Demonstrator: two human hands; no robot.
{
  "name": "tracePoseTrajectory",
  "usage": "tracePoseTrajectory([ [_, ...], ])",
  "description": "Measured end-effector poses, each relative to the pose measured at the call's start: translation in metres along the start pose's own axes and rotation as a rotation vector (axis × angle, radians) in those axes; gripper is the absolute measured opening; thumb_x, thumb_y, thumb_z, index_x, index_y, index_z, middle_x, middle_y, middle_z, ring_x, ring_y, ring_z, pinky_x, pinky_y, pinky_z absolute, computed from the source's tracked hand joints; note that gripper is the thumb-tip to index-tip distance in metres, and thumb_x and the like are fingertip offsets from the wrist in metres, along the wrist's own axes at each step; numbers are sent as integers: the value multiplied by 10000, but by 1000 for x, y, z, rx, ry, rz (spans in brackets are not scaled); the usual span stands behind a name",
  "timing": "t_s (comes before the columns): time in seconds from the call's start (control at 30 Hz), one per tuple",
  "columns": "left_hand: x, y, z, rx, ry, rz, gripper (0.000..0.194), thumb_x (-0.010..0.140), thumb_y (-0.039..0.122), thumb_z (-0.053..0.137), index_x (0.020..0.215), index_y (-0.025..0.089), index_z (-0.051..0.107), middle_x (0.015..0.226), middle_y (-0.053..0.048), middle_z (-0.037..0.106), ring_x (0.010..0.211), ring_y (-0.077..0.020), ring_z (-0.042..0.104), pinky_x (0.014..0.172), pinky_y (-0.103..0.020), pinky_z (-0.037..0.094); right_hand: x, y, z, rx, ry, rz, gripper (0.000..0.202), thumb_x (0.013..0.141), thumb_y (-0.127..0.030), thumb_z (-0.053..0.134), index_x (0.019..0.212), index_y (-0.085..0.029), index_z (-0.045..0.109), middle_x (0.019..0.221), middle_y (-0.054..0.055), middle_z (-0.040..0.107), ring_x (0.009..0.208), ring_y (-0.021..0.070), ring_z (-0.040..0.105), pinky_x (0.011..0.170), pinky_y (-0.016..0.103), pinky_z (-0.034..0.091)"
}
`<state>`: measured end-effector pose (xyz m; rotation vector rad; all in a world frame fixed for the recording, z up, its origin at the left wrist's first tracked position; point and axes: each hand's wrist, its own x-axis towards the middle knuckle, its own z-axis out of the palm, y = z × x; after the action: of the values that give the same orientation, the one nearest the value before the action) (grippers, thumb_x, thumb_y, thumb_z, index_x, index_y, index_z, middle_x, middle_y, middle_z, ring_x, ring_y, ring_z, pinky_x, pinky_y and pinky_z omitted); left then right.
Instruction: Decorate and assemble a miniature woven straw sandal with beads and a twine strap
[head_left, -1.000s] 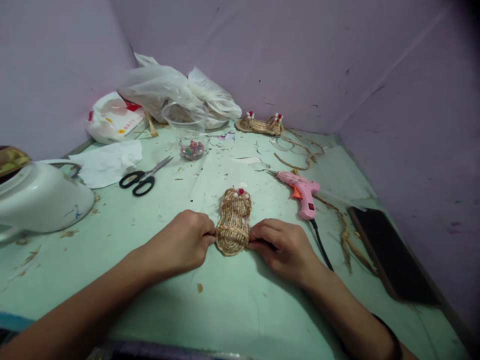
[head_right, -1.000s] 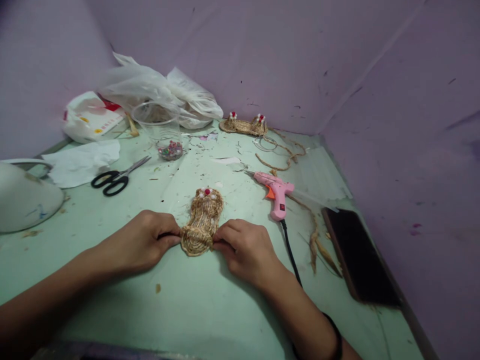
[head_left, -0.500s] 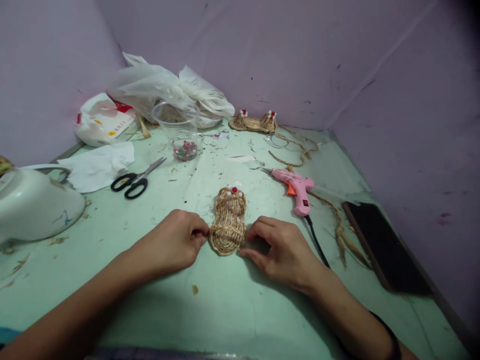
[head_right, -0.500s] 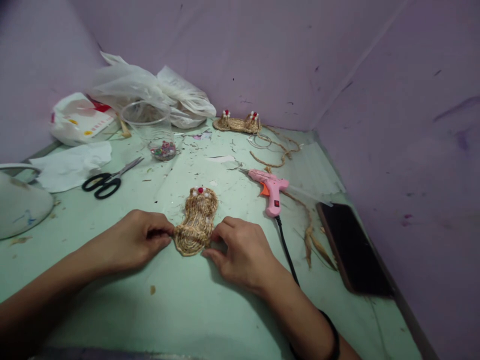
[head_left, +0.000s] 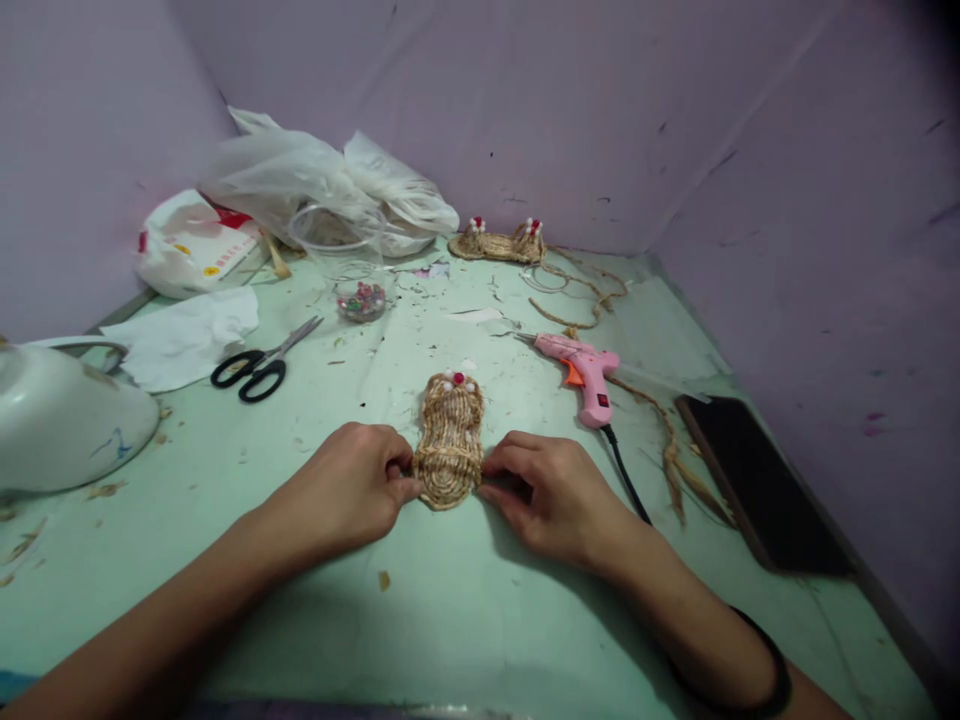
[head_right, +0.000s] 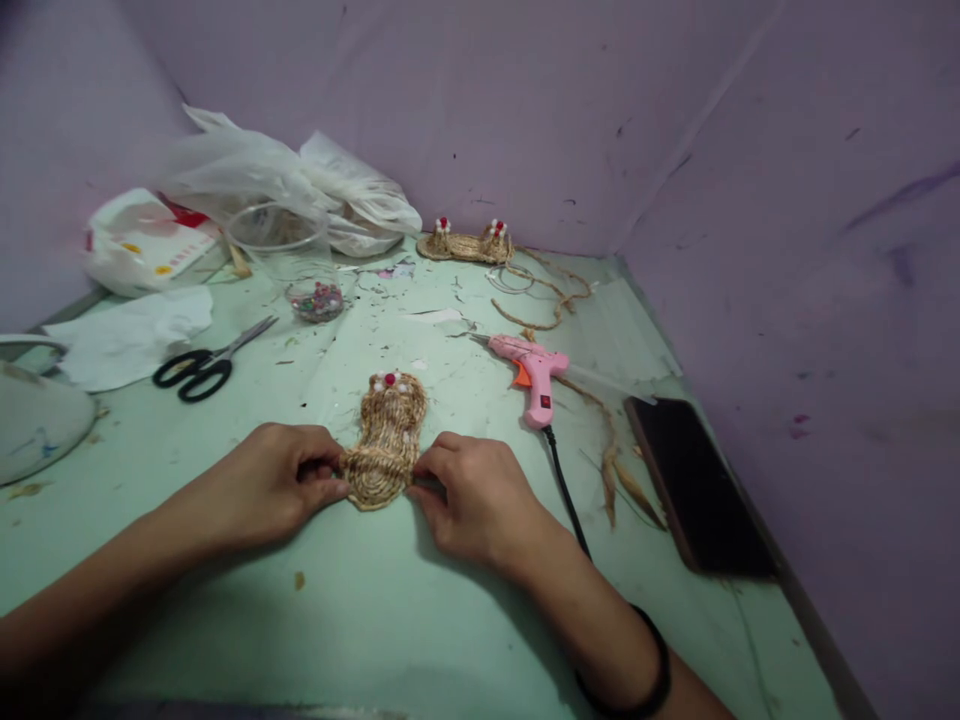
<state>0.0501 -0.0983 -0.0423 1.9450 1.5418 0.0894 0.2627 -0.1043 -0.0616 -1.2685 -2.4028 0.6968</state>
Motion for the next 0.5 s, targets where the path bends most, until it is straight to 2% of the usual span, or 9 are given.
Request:
tracePoseTrajectory([
  [0.2,1,-1,-1,-34,15,9,173,688,290,540,680,156,649,580,-13,572,529,-130,473,502,-252,299,1,5,0,18,-9,-39,133,771,-147,551,830,-166,669,761,37,640,659,128,578,606,238,418],
  [0.33,0,-6,-5,-168,-30,19,168,664,253,538,698,162,675,518,11,524,476,-115,420,458,-236,265,3,6,-12,84,-85,-30,106,762,-164,576,815,-172,668,774,32,652,649,125,575,601,239,423],
  [0.4,-1,-9,-7,-250,-58,32,186,661,225,520,710,169,690,498,20,504,455,-107,394,442,-231,244,4,6,-18,151,-126,-31,142,767,-135,551,834,-173,671,789,36,664,670,131,586,617,240,437],
  [0.5,0,-11,-8,-317,-34,35,196,639,198,520,704,172,702,481,25,493,432,-98,369,427,-229,215,3,8,-22,206,-153,-44,227,766,-79,502,883,-172,673,836,46,679,724,144,605,665,254,460],
])
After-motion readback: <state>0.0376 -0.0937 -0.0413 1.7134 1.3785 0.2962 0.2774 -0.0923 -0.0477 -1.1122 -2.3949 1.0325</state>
